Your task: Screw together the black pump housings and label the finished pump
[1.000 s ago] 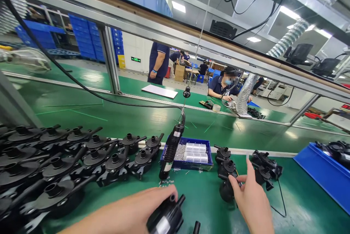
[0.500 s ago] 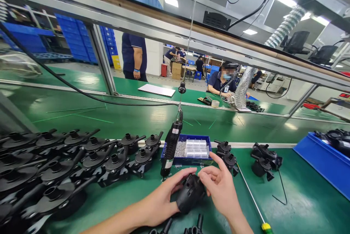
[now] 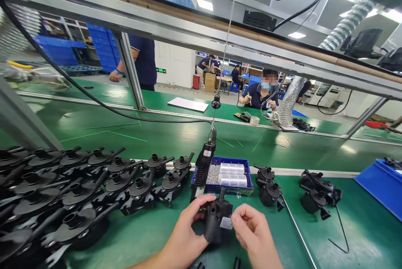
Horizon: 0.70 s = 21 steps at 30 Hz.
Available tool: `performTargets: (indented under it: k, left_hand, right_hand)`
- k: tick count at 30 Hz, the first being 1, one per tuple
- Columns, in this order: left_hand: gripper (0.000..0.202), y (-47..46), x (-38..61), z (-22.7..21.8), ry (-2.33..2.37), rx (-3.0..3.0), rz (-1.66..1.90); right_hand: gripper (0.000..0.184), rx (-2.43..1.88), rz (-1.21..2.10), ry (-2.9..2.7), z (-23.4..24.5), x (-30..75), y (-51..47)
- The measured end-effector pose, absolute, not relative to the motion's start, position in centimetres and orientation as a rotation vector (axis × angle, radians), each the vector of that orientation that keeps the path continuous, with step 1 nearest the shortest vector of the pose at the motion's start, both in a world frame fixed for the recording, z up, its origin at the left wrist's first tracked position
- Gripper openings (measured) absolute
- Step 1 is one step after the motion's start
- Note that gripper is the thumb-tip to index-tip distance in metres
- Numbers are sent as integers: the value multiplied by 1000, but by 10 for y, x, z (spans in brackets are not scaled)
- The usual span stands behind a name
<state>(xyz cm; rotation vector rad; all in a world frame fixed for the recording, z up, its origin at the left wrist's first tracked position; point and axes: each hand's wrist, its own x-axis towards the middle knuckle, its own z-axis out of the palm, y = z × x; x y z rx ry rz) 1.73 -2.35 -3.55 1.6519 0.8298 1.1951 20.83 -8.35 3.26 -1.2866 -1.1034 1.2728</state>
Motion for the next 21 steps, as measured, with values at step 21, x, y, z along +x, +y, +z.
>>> performTargets:
  k: [21]
  left_hand:
    - [57,-27,15,-28,876,1696,1215]
  right_hand:
    - [54,-1373,1187,-1209,16,197,-83]
